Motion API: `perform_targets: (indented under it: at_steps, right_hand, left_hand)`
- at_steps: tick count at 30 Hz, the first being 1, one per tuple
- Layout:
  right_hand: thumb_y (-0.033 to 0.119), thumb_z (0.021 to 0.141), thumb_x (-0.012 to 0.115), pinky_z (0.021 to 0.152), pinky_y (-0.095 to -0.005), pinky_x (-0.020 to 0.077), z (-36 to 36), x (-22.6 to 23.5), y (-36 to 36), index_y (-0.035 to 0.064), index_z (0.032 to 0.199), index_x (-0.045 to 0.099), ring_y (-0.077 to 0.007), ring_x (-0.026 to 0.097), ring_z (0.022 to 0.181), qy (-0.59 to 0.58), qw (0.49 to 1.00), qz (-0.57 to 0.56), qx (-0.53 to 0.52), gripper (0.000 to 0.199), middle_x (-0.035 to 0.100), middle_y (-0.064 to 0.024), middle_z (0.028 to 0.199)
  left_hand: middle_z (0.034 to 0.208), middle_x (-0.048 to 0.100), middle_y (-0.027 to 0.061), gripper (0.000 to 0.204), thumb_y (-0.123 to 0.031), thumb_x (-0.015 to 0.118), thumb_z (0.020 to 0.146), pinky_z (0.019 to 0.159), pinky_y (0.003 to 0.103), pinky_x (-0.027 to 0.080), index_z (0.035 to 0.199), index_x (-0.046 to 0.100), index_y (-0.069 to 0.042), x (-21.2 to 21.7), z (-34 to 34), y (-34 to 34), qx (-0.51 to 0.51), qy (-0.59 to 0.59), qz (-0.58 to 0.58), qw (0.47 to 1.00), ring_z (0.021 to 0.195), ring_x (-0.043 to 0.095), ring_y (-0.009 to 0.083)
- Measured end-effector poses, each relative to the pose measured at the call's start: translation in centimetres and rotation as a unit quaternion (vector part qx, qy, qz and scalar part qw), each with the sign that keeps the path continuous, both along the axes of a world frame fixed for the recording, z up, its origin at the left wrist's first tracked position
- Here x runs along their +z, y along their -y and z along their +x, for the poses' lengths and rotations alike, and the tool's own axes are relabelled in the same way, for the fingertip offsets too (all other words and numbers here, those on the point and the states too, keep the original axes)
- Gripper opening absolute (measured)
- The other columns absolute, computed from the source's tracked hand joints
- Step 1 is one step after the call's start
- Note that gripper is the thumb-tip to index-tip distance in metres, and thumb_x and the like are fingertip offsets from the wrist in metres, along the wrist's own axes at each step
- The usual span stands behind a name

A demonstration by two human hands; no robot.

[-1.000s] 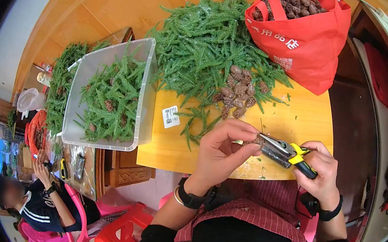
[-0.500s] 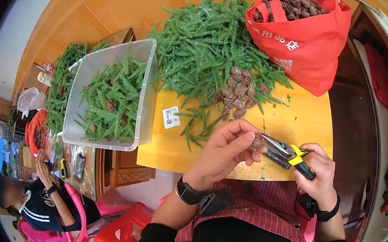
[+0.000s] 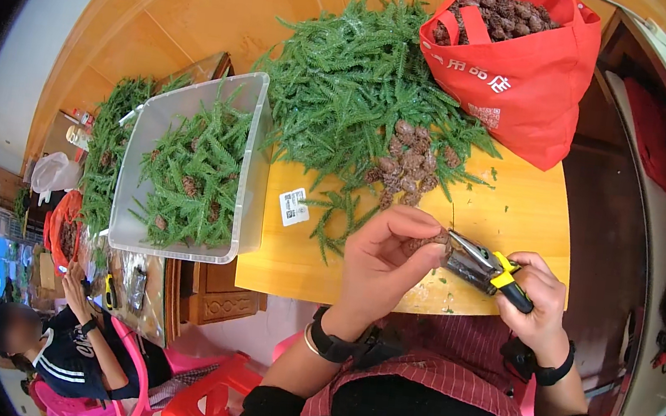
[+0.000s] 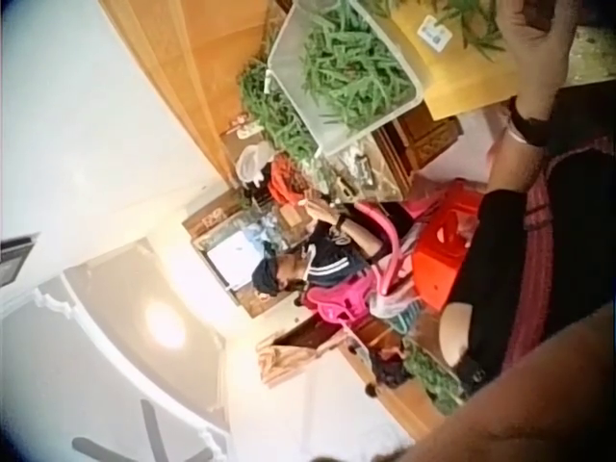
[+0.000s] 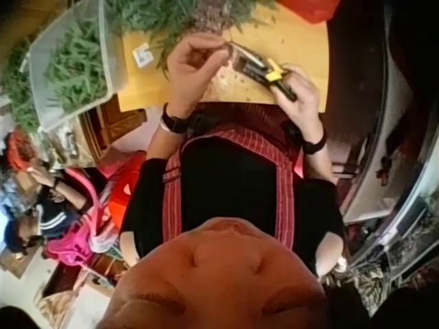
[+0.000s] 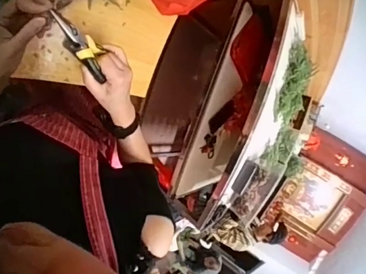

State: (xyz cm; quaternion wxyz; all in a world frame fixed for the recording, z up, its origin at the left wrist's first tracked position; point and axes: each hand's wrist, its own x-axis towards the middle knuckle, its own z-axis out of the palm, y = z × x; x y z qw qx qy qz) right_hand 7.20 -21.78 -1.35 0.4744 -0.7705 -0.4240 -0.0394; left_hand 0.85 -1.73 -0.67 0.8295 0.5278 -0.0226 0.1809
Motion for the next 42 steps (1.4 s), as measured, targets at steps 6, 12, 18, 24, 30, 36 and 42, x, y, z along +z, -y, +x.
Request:
perform_targets:
  at_steps: [6,12,18,24,30,36,42]
  right_hand:
    - [0.003,0.064,0.066,0.073,-0.0372,0.0477,-0.1,-0.4,-0.1,0.0003,0.061,0.049,-0.0254,0.051,0.054,-0.014,1.0,0.015,0.005,0.017,0.046,-0.0091,0.055]
    - [0.003,0.064,0.066,0.068,-0.036,0.0476,-0.5,-0.8,0.3,0.0008,0.06,0.047,-0.0265,0.052,0.056,-0.06,0.998,0.022,0.015,0.02,0.047,-0.0101,0.056]
    - [0.004,0.065,0.066,0.057,-0.0333,0.0435,-1.0,-0.7,0.6,0.0007,0.06,0.047,-0.0269,0.055,0.062,-0.203,0.979,-0.001,-0.02,0.02,0.048,-0.0126,0.058]
    - [0.004,0.064,0.066,0.057,-0.0333,0.0428,-0.3,-0.6,0.8,0.0007,0.058,0.047,-0.0263,0.053,0.058,-0.108,0.994,-0.015,-0.005,0.021,0.046,-0.013,0.056]
    - [0.005,0.064,0.067,0.066,-0.0358,0.0471,-0.7,0.6,0.3,0.0012,0.06,0.047,-0.0282,0.051,0.059,-0.167,0.984,-0.047,-0.031,0.021,0.046,-0.0129,0.058]
    - [0.025,0.067,0.061,0.082,-0.0353,0.0406,1.3,1.0,1.3,-0.0011,0.068,0.051,-0.0314,0.055,0.087,-0.179,0.981,-0.054,0.059,0.028,0.059,-0.0132,0.075]
    - [0.013,0.077,0.056,0.075,-0.0349,0.0408,4.2,-2.8,2.9,-0.0042,0.079,0.053,-0.0326,0.051,0.084,-0.094,0.967,-0.217,-0.097,0.018,0.055,-0.019,0.082]
  left_hand:
    - [0.098,0.053,0.0123,0.023,0.012,0.06,0.07,0.068,0.027,0.048,0.088,0.054,0.0,-0.8,0.4,-0.1,0.127,0.118,0.221,0.96,0.08,0.056,0.0171]
    - [0.089,0.059,0.0143,0.026,0.01,0.066,0.064,0.066,0.03,0.048,0.085,0.057,-0.002,-0.2,0.5,-0.4,0.247,0.193,0.459,0.831,0.079,0.058,0.024]
    - [0.089,0.058,0.0122,0.027,0.006,0.065,0.067,0.067,0.03,0.049,0.091,0.056,-0.001,0.3,0.4,0.1,0.241,0.181,0.52,0.799,0.08,0.058,0.0225]
    - [0.093,0.053,0.0086,0.025,0.003,0.06,0.076,0.072,0.025,0.048,0.099,0.052,0.003,0.6,0.2,0.0,0.013,-0.069,0.074,0.995,0.083,0.056,0.0144]
    - [0.093,0.054,0.0077,0.027,0.011,0.06,0.072,0.07,0.022,0.045,0.096,0.052,0.002,-0.5,0.4,-0.6,0.165,0.051,0.407,0.897,0.085,0.054,0.0125]
    - [0.096,0.057,0.0076,0.02,0.005,0.061,0.075,0.074,0.022,0.044,0.094,0.055,0.001,-0.5,0.9,-1.2,0.146,-0.033,0.125,0.981,0.085,0.054,0.0106]
    - [0.095,0.056,0.004,0.023,0.005,0.059,0.077,0.073,0.02,0.042,0.098,0.052,0.0,-0.7,0.4,-1.9,0.107,-0.055,0.042,0.992,0.082,0.052,0.0077]
